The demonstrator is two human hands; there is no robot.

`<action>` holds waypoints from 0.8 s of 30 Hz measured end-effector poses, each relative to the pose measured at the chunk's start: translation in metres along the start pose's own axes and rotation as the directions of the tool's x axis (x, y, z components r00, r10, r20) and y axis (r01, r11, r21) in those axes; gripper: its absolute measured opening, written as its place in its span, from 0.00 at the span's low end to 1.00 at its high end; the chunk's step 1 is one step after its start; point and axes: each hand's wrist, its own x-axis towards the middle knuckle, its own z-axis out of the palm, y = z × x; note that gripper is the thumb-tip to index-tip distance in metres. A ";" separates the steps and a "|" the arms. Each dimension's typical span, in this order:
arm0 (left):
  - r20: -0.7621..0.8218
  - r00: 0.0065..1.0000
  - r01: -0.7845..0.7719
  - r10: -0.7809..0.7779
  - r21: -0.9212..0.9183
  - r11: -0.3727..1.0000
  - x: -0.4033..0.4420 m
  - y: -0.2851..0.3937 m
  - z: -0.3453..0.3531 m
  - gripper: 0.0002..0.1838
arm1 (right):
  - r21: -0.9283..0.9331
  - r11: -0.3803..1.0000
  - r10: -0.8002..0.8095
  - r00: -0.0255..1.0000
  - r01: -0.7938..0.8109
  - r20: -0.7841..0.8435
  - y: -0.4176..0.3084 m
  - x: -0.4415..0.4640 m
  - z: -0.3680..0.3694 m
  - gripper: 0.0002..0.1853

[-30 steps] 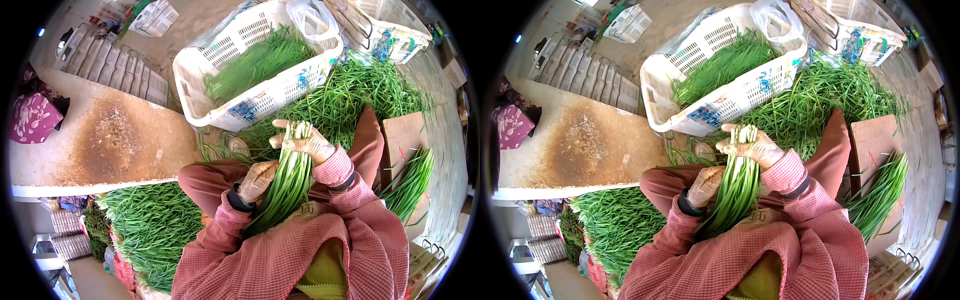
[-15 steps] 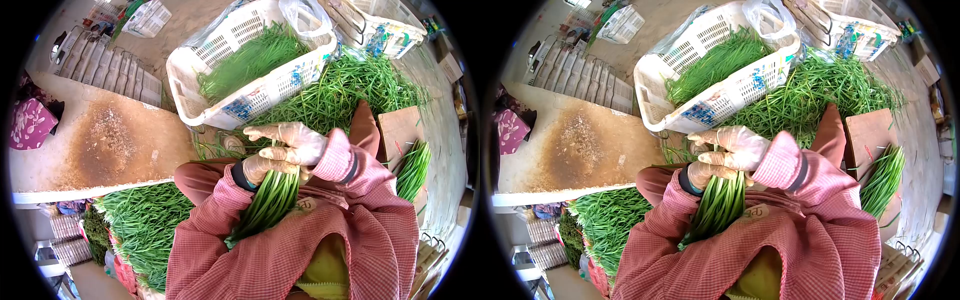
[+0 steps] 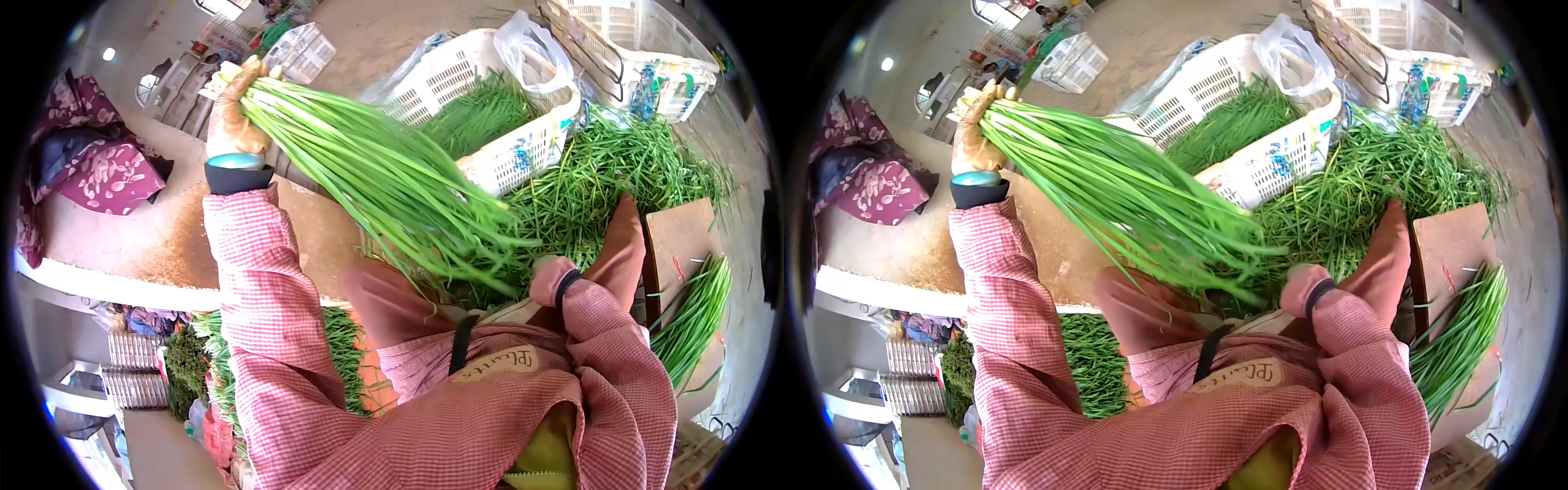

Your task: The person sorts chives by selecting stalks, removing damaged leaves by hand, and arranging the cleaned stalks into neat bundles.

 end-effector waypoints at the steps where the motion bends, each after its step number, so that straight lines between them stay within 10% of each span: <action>1: -0.043 0.997 -0.061 0.061 -0.007 0.998 0.006 0.012 -0.002 0.13 | 0.012 0.999 0.039 0.999 -0.039 -0.032 0.009 -0.006 0.009 0.11; 5: -0.038 0.958 -0.284 0.286 0.042 0.958 -0.007 0.026 0.019 0.11 | 0.378 0.906 0.304 0.915 -0.192 -0.264 0.038 0.006 0.043 0.15; 9: 0.333 0.748 -0.663 0.574 0.424 0.617 -0.062 0.008 0.082 0.06 | 0.689 0.686 0.535 0.804 -0.234 -0.260 0.045 0.009 0.047 0.25; 10: 0.607 0.613 -0.790 0.507 0.488 0.371 -0.075 -0.008 0.089 0.05 | 0.691 0.684 0.521 0.820 -0.234 -0.238 0.049 0.030 0.065 0.25; 11: 0.594 0.721 -0.682 0.356 0.519 0.515 -0.097 -0.037 0.088 0.08 | 0.939 0.336 0.547 0.826 -0.071 -0.134 0.069 0.104 0.137 0.25; 12: 0.773 0.593 -0.797 0.227 0.524 0.300 -0.115 -0.064 0.087 0.12 | 0.992 -0.088 0.567 0.823 0.094 -0.028 0.088 0.175 0.205 0.24; 13: 0.901 0.426 -0.902 0.082 0.417 0.108 -0.132 -0.091 0.085 0.17 | 0.979 -0.168 0.514 0.858 0.116 -0.014 0.089 0.189 0.221 0.23; 15: 0.895 0.438 -0.898 -0.078 0.440 0.007 -0.174 -0.172 0.064 0.23 | 0.662 -0.744 0.409 0.849 0.097 0.335 0.047 0.082 0.113 0.20; 18: 0.800 0.322 -0.893 -0.506 0.434 0.116 -0.233 -0.264 0.034 0.07 | 0.489 -0.869 0.354 0.794 0.084 0.494 0.034 0.031 0.060 0.16; 20: 0.612 0.281 -0.941 -0.739 0.327 -0.087 -0.259 -0.296 0.028 0.06 | 0.462 -0.884 0.330 0.794 0.071 0.510 0.038 0.031 0.072 0.13; 24: 0.637 0.281 -0.942 -0.718 0.325 -0.081 -0.262 -0.310 0.024 0.06 | 0.504 -0.850 0.387 0.834 0.156 0.394 0.022 0.039 0.081 0.14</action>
